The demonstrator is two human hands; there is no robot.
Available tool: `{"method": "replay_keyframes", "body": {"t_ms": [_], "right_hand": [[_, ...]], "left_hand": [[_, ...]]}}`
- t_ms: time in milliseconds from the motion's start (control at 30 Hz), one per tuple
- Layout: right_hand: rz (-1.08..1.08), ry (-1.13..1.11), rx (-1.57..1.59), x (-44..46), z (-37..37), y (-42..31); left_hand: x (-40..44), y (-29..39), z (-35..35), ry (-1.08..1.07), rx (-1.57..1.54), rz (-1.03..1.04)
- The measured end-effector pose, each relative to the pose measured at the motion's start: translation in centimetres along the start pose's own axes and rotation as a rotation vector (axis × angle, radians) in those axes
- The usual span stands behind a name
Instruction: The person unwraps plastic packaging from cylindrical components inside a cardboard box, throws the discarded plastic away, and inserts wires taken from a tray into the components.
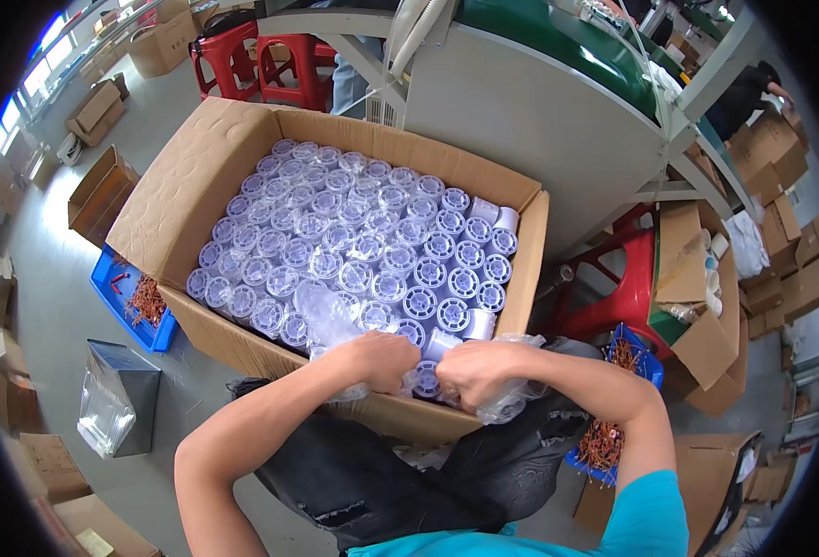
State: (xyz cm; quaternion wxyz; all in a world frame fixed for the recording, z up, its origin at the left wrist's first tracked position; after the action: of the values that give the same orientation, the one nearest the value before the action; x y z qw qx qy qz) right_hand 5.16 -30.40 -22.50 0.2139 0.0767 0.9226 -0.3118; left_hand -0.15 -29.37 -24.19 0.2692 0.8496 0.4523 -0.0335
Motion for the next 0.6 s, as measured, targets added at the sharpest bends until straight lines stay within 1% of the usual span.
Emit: {"method": "replay_keyframes", "body": {"t_ms": [67,100,167,200,267,300,367,400,467,500,567,600], "right_hand": [[-0.081,0.082,0.175,-0.4,-0.4,0.2],[-0.082,0.082,0.175,-0.5,-0.6,0.1],[-0.042,0.105,0.309,-0.8,-1.7,-0.4],[-0.042,0.104,0.308,-1.0,-2.3,-0.7],[-0.01,0.195,0.229,-1.2,-4.1,-0.6],[-0.013,0.19,0.228,-1.1,-4.2,-0.7],[-0.005,0.133,0.278,-1.1,-3.7,-0.8],[-0.005,0.135,0.281,-1.3,-3.8,-0.9],[-0.094,0.371,0.619,-2.2,-6.9,-1.3],[-0.096,0.37,0.616,-2.3,-7.1,-1.1],[0.01,0.414,0.381,-2.4,-7.5,0.5],[0.065,0.399,0.326,-2.4,-7.6,0.8]], "left_hand": [[-0.2,0.0,-1.0,0.235,-0.192,0.089],[-0.3,0.0,-1.2,0.234,-0.191,0.088],[-0.5,-0.5,-1.2,0.153,-0.27,-0.001],[-0.5,-0.4,-1.4,0.153,-0.271,-0.002],[-0.5,-0.4,-2.0,0.176,-0.263,0.007],[-0.6,-0.4,-2.4,0.179,-0.267,0.002],[-0.7,-0.2,-3.6,0.209,-0.451,0.004],[-0.6,-0.2,-3.6,0.205,-0.451,0.005],[-0.5,-0.5,-4.6,0.318,-0.497,0.022],[-0.6,-0.2,-4.8,0.321,-0.496,0.021],[-0.6,1.1,-3.9,0.218,-0.266,0.024],[-0.3,1.1,-2.7,0.215,-0.167,-0.015]]}}
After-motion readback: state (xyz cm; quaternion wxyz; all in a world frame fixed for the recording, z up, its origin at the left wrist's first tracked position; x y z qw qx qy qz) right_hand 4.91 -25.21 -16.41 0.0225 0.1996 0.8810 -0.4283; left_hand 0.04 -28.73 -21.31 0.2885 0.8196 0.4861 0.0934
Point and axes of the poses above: each hand's wrist, its own x-axis towards the middle knuckle, its own z-axis out of the palm, y = z × x, the point moved 9 cm from there along x, towards the middle knuckle, and after that the axes turned 15 degrees about y, right-handed, at the moved point
